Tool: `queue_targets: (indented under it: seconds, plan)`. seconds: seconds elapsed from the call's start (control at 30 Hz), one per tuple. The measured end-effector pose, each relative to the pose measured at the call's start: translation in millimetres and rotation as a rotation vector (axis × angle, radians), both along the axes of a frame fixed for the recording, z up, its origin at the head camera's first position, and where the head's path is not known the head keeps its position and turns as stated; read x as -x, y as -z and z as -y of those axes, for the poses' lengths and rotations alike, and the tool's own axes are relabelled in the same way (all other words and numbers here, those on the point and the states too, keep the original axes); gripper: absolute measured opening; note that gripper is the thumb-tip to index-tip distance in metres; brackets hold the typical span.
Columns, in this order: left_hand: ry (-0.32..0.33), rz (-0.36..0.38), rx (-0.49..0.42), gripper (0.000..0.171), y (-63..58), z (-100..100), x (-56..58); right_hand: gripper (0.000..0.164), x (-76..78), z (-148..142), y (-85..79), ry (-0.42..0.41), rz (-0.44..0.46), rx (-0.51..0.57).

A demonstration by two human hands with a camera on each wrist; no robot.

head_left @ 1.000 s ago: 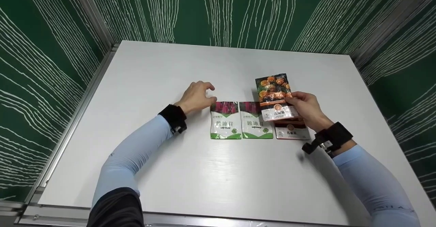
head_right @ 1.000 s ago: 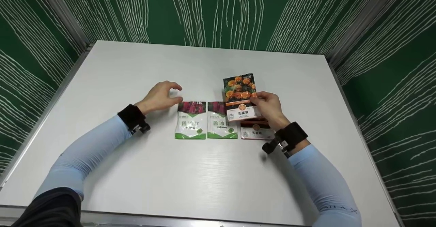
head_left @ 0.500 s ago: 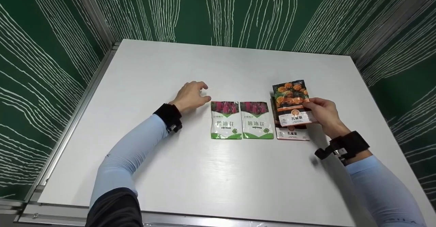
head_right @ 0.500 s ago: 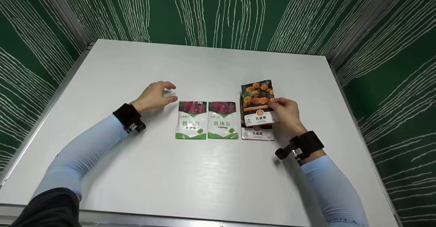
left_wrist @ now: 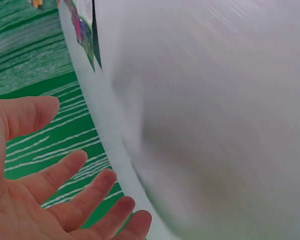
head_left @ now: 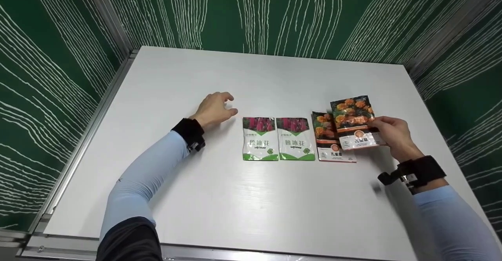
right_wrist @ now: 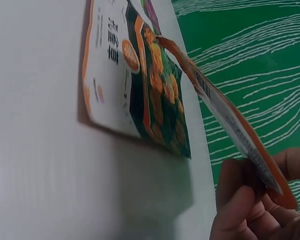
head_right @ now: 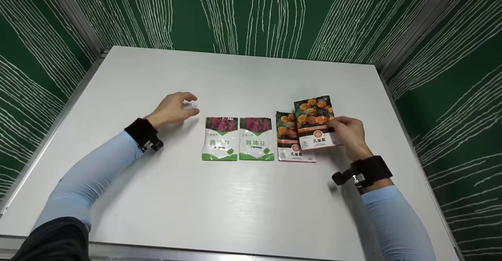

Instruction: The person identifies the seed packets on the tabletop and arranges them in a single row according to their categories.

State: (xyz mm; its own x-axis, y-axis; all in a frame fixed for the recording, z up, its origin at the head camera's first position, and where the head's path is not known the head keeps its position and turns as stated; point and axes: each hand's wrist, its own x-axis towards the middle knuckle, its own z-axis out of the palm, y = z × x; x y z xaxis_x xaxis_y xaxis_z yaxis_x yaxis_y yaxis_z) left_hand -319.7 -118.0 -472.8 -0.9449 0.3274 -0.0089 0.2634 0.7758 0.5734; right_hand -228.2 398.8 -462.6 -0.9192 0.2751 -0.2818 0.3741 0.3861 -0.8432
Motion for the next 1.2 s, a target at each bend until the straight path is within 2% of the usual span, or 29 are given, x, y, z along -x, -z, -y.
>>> queue_targets:
  seconds: [0.47,0.73,0.97,1.2]
  plan:
    - [-0.040,-0.002,0.008,0.052,1.2,14.3,1.2,0.028,-11.2,-29.5,-4.0,0.056,0.041,0.021]
    - [-0.044,0.007,0.026,0.053,3.4,16.6,0.4,0.032,-13.2,-38.7,0.6,0.095,0.116,0.025]
    - [-0.038,0.003,0.029,0.052,4.4,17.4,-0.9,0.047,-13.7,-41.1,9.5,0.045,0.146,-0.134]
    - [-0.041,-0.001,0.031,0.051,6.6,17.2,-1.0,0.065,-14.4,-42.8,19.1,-0.022,0.136,-0.299]
